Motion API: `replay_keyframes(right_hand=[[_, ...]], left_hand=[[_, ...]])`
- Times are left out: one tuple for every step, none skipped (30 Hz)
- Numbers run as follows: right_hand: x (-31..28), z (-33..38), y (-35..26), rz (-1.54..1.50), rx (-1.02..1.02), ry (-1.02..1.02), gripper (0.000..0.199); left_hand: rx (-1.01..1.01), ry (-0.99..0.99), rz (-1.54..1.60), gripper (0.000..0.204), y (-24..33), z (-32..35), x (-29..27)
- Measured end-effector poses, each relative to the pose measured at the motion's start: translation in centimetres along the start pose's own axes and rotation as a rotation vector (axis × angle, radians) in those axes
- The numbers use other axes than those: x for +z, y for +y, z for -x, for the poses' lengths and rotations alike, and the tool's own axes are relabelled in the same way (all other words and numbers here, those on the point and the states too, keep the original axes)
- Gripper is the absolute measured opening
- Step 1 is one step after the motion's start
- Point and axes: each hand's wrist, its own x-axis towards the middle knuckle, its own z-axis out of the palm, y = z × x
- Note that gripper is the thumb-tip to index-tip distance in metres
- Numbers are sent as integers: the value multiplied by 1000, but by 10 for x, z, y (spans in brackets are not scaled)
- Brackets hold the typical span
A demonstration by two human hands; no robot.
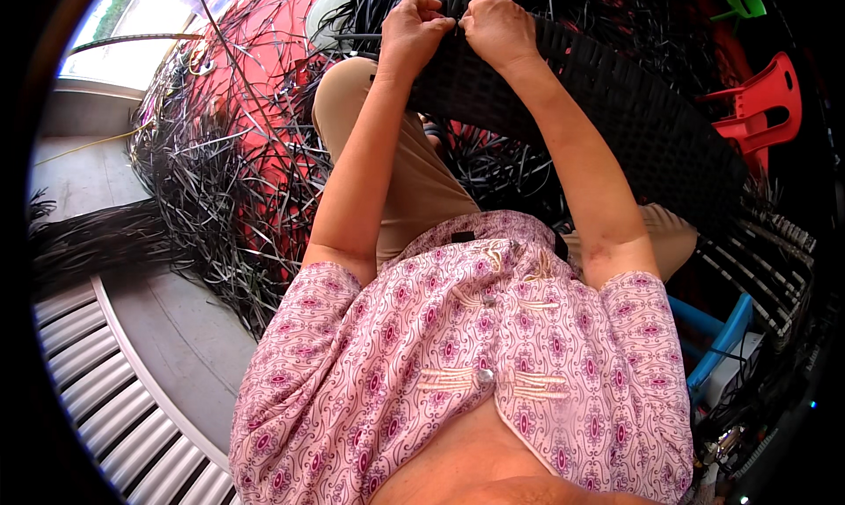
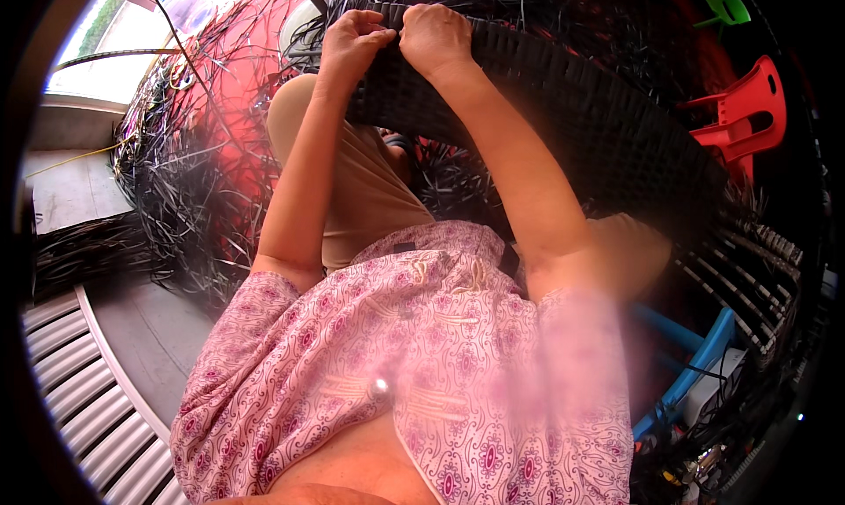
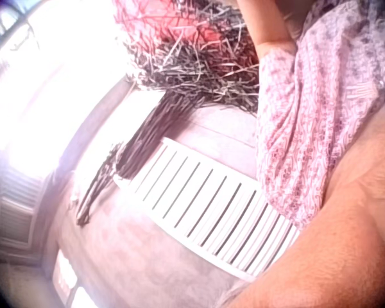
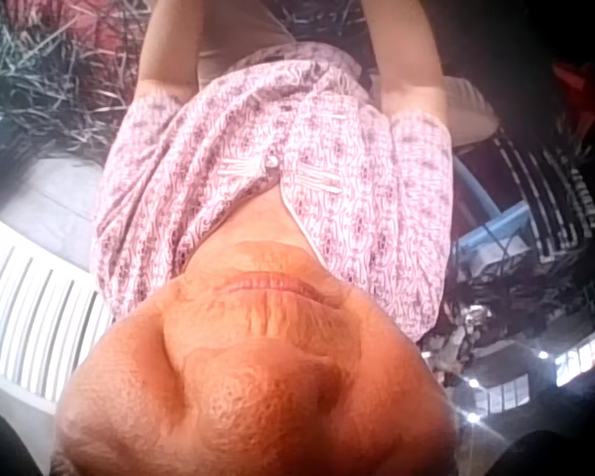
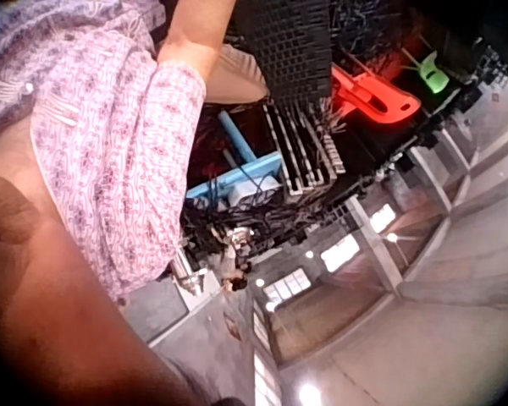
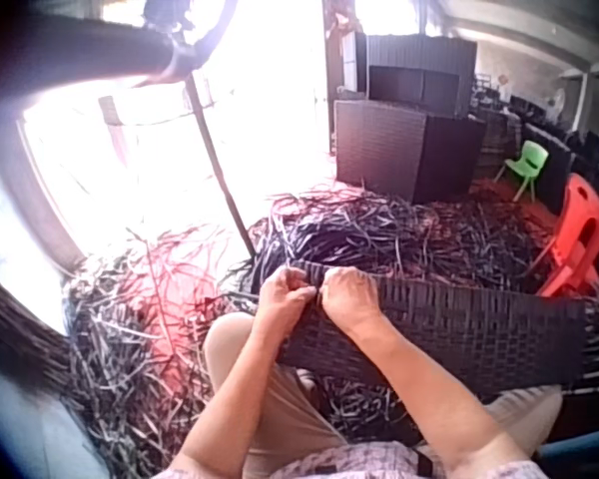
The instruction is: The person weaves a black plastic basket by hand, interlacing thin black plastic strips through the vertical ribs of the basket frame. They work on the basket while sitting cross-legged on the floor, occasionally lifting and rotating the basket to access different sections.
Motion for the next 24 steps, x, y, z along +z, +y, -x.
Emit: replay_keyframes(right_hand=[[0, 0, 0, -12, -14, 10, 21], [0, 1, 1, -25, -29, 20, 21], [1, 3, 1, -37, -42, 28, 21], [2, 4, 1, -45, -50, 47, 20], [3, 6, 1, -53, -58, 65, 19], [5, 7, 2, -61, -64, 84, 19], [8, 8, 2, -56, -80, 108, 19], [13, 9, 3, -51, -97, 132, 20], [15, 10, 2, -49, -117, 156, 20], [16, 10, 2, -72, -115, 149, 20], [16, 12, 2, -96, -113, 141, 20], [14, 14, 0, -118, -109, 133, 20], [11, 18, -1, -174, -105, 138, 21], [7, 22, -3, -230, -101, 142, 23], [4, 25, -2, -282, -95, 145, 27], [4, 26, -1, -308, -132, 185, 28], [4, 27, 1, -335, -169, 224, 30], [4, 26, 3, -360, -204, 268, 32], [4, 25, 5, -404, -207, 284, 30], [3, 22, 5, -448, -209, 300, 28], [2, 19, 5, -491, -209, 319, 26], [1, 14, 5, -520, -214, 289, 25], [0, 8, 2, -553, -228, 272, 25], [0, 2, -5, -588, -243, 254, 24]], left_hand=[[-7, 13, 16, 36, -1, 2, 0], [-15, 26, 32, 37, -2, 4, 0], [1, 42, 30, 35, -1, 6, 0], [17, 58, 28, 34, 0, 9, 1], [33, 74, 26, 32, 2, 12, 2], [67, 95, -1, 30, 6, 14, 2], [102, 116, -29, 29, 10, 17, 1], [136, 137, -56, 27, 13, 19, 1], [138, 148, -75, 26, 13, 22, 0], [140, 159, -93, 25, 14, 24, -1], [142, 170, -111, 24, 13, 26, -2], [135, 193, -95, 24, 13, 26, -4], [127, 216, -78, 25, 13, 25, -9], [119, 239, -62, 25, 13, 23, -15], [115, 248, -32, 26, 13, 19, -24], [112, 235, 37, 26, 2, 11, -32], [109, 224, 105, 26, -8, 5, -38], [31, 147, 100, 28, 0, 7, -44], [-10, 108, 168, 28, 1, 6, -48], [-51, 68, 236, 29, 1, 4, -51], [-90, 25, 305, 29, 2, 4, -53], [-39, 11, 366, 26, 6, 4, -54], [-31, 16, 373, 25, 7, 2, -56], [-24, 22, 379, 24, 8, 0, -59]])
